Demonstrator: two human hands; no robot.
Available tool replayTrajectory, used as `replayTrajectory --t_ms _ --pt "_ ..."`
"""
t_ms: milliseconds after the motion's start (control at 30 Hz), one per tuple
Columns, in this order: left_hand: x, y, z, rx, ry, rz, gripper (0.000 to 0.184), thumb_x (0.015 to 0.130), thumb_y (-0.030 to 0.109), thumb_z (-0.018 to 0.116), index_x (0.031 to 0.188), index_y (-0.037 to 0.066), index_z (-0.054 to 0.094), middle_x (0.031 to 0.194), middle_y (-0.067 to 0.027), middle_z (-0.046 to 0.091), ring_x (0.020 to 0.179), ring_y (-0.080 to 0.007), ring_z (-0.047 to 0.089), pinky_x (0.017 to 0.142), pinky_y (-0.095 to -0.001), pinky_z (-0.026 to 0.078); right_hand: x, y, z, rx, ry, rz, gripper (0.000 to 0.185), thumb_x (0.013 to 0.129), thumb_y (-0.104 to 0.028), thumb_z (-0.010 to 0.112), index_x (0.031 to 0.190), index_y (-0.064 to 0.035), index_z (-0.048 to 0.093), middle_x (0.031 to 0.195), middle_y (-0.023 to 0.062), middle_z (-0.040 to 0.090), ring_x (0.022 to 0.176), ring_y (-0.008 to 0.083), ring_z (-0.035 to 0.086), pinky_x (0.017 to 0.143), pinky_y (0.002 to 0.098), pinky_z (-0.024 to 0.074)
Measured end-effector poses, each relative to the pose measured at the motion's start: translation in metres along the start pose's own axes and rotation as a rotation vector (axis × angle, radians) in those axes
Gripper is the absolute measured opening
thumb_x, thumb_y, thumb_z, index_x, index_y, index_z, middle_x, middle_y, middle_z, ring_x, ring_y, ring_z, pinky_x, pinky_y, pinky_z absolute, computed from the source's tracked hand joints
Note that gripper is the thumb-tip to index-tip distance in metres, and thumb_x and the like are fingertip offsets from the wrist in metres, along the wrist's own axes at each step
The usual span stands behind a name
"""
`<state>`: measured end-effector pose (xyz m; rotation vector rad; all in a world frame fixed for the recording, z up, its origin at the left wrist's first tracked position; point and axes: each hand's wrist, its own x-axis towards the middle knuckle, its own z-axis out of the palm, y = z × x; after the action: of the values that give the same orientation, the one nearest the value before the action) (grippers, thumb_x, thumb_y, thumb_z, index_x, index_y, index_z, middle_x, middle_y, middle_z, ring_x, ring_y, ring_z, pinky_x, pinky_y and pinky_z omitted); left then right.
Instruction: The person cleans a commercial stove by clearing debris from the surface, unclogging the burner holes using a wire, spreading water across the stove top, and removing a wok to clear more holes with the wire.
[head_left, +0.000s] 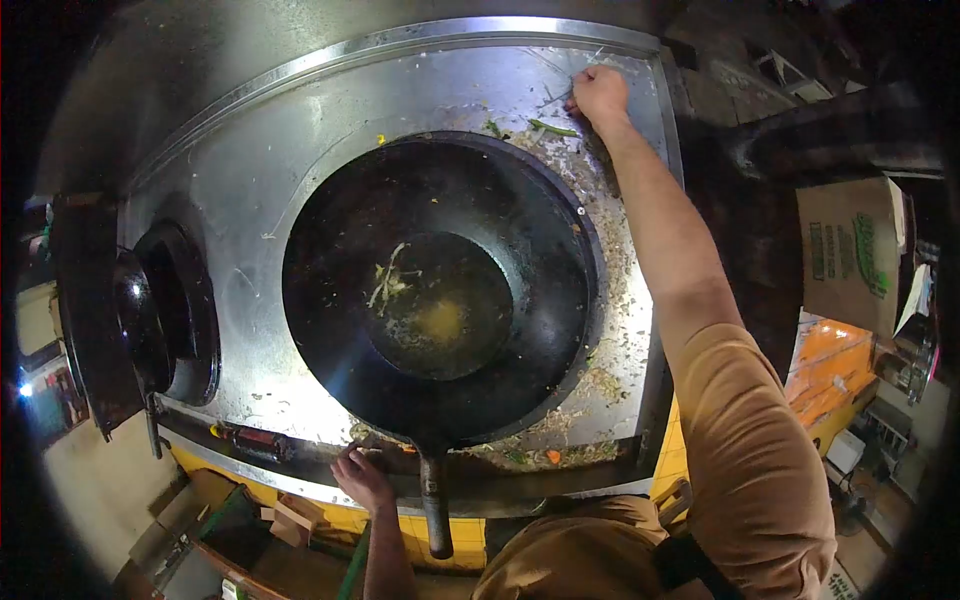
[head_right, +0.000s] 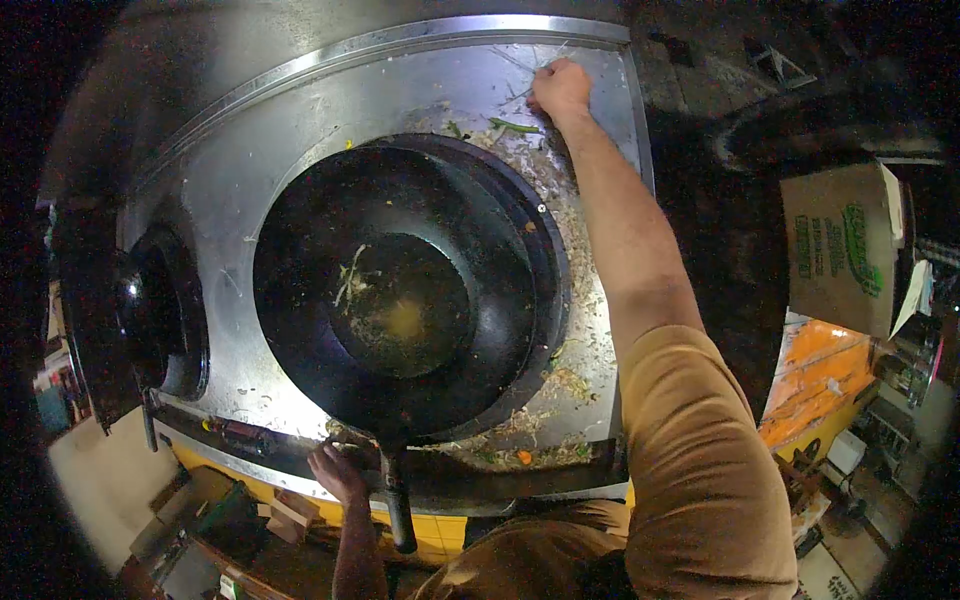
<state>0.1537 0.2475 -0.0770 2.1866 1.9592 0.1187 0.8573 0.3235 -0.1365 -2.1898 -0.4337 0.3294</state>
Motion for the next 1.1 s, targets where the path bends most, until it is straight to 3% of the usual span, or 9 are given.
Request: replayTrajectory --t_ms 33,100,300,433,567,633,767,833,1100 --pt "0.001 -0.002 0.001 0.001 0.0 -0.001 0.027 0.099 0.022 0.047 0.102 0.003 0.066 0.098 -0.0177 0.061 0.096 -0.0378 0.057 0.085 -0.0486 0.044 0.002 0.001 0.001 0.001 -0.002 0.0 0.02 0.088 -0.014 0.056 0.081 0.0003 0.068 0.066 0.0104 0.071 0.054 0.0183 0.07 0.062 0.0307 0.0568" --pt "0.001 -0.005 0.003 0.032 -0.032 -0.037 0.029 0.099 0.024 0.046 0.102 0.003 0.066 0.099 -0.018 0.061 0.097 -0.0379 0.057 0.085 -0.0487 0.044 0.002 -0.006 -0.003 -0.001 -0.009 -0.064 0.022 0.091 -0.015 0.058 0.088 0.0054 0.067 0.068 0.0141 0.069 0.055 0.0192 0.07 0.05 0.0326 0.0557" --pt "0.001 0.005 0.0 0.025 -0.002 -0.059 0.028 0.099 0.023 0.046 0.103 0.003 0.066 0.098 -0.0175 0.062 0.097 -0.0379 0.057 0.085 -0.0486 0.044 -0.003 -0.019 -0.015 -0.04 -0.107 -0.069 0.02 0.091 -0.012 0.058 0.086 0.0061 0.066 0.068 0.014 0.069 0.055 0.0211 0.07 0.05 0.0331 0.0556" --pt "0.001 0.006 0.0 0.03 0.017 -0.057 0.027 0.098 0.022 0.047 0.103 0.004 0.066 0.098 -0.0169 0.062 0.097 -0.0378 0.057 0.086 -0.0487 0.044 0.006 0.021 0.002 -0.085 -0.011 -0.137 0.019 0.092 -0.011 0.057 0.088 0.0048 0.066 0.068 0.0143 0.068 0.055 0.0224 0.07 0.05 0.0338 0.0562" --pt "0.001 -0.002 0.004 0.019 -0.006 -0.041 0.026 0.098 0.02 0.047 0.103 0.003 0.066 0.099 -0.0171 0.062 0.098 -0.038 0.056 0.086 -0.0491 0.044 0.001 0.003 -0.005 0.028 -0.022 -0.022 0.018 0.091 -0.012 0.06 0.088 0.0046 0.065 0.068 0.0138 0.068 0.056 0.0222 0.07 0.051 0.0334 0.0565" --pt "0.001 0.001 0.004 0.005 0.007 -0.041 0.026 0.098 0.02 0.047 0.103 0.003 0.066 0.098 -0.0171 0.062 0.097 -0.038 0.056 0.086 -0.0492 0.044 0.002 0.003 -0.007 -0.095 -0.034 -0.109 0.018 0.092 -0.011 0.059 0.089 0.005 0.065 0.069 0.0142 0.068 0.055 0.0214 0.07 0.049 0.0324 0.0549" --pt "0.0 -0.001 0.004 0.0 0.012 -0.07 0.025 0.097 0.02 0.048 0.101 0.001 0.065 0.096 -0.0178 0.06 0.097 -0.0384 0.055 0.086 -0.0497 0.043 -0.014 -0.006 -0.017 0.048 -0.062 -0.086 0.017 0.093 -0.011 0.058 0.09 0.0043 0.065 0.069 0.0128 0.067 0.054 0.0188 0.067 0.046 0.0312 0.0519" --pt "0.001 -0.007 0.007 0.004 0.011 -0.071 0.024 0.097 0.021 0.05 0.099 0.001 0.063 0.097 -0.0189 0.059 0.097 -0.0391 0.055 0.084 -0.0501 0.043 -0.036 -0.015 -0.029 0.35 -0.089 -0.05 0.017 0.095 -0.011 0.057 0.09 0.0042 0.064 0.068 0.01 0.064 0.052 0.0164 0.064 0.044 0.0309 0.0487" --pt "0.0 -0.002 0.0 -0.001 0.088 0.002 0.023 0.096 0.022 0.052 0.1 0.001 0.062 0.096 -0.0201 0.06 0.094 -0.0407 0.057 0.083 -0.0495 0.045 -0.221 -0.061 -0.147 0.552 -0.132 -0.046 0.015 0.097 -0.011 0.056 0.088 0.0018 0.055 0.066 0.0058 0.054 0.052 0.014 0.055 0.047 0.0291 0.0432"
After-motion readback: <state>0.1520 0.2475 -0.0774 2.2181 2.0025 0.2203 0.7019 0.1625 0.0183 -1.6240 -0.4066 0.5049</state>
